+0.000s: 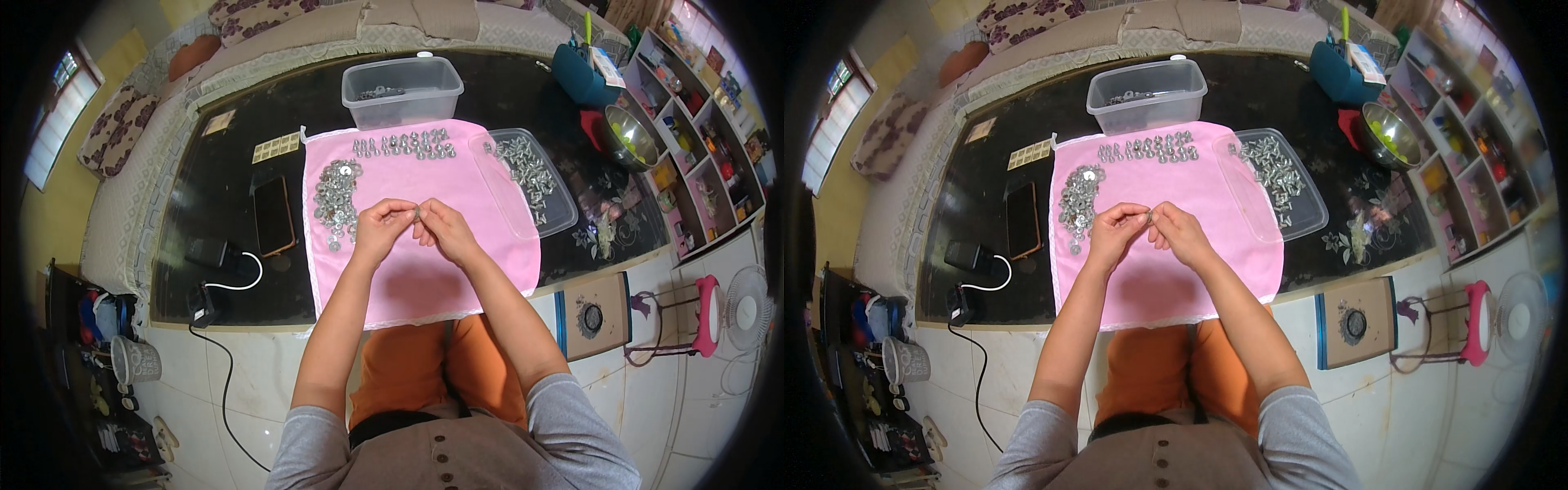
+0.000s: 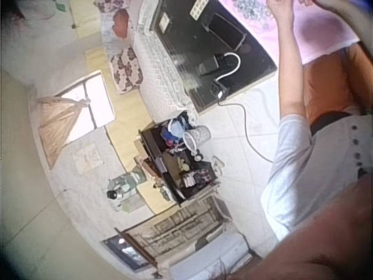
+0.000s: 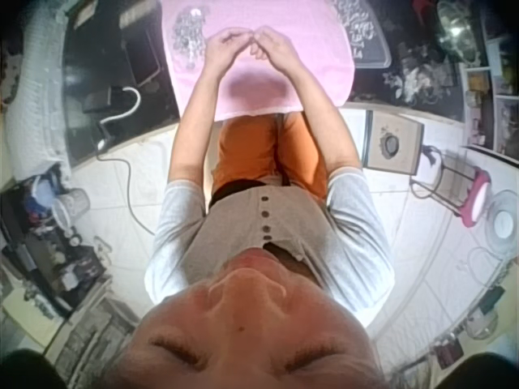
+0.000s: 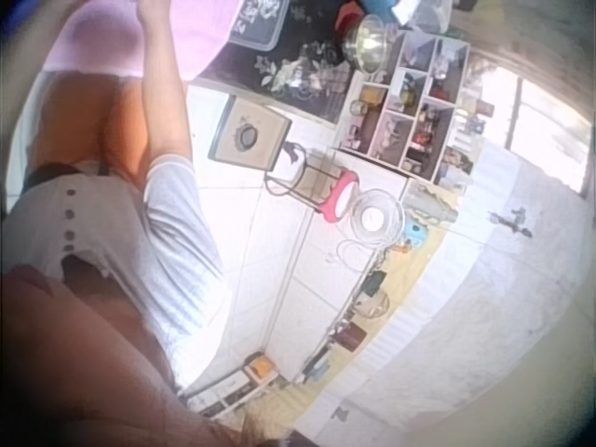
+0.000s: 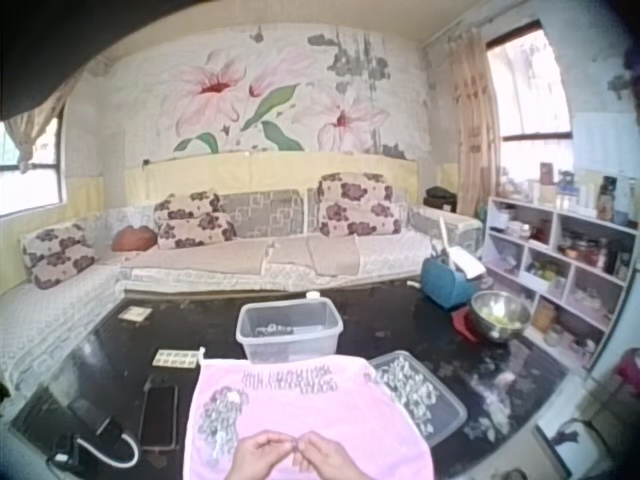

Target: The person picks up small metal caps and silver studs from a pink cloth, joins them together by hand, and places the assembled pieces back onto the cloth.

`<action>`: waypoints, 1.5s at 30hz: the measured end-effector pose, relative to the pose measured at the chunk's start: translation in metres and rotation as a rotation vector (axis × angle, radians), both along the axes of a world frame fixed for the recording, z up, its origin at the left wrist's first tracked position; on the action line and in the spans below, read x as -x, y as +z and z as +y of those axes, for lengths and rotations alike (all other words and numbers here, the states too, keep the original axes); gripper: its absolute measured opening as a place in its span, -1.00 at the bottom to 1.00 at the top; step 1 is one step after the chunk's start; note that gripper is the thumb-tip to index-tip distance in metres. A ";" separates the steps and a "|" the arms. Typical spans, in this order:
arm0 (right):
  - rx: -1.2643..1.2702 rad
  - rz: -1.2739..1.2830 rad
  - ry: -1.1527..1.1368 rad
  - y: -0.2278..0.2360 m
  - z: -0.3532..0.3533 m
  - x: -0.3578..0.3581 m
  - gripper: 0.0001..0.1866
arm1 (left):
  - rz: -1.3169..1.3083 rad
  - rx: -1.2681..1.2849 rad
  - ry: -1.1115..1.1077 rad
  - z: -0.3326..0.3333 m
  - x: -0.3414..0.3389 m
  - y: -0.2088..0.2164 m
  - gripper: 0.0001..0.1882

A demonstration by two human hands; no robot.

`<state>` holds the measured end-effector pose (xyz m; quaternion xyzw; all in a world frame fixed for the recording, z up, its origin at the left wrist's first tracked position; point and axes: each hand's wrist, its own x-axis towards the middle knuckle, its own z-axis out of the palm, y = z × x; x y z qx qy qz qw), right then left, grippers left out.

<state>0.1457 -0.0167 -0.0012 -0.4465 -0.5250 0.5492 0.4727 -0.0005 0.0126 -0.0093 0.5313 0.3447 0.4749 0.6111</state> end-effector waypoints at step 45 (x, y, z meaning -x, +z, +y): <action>0.008 0.002 0.018 0.001 -0.001 -0.001 -0.76 | -0.062 -0.044 0.018 -0.002 -0.005 0.002 -0.85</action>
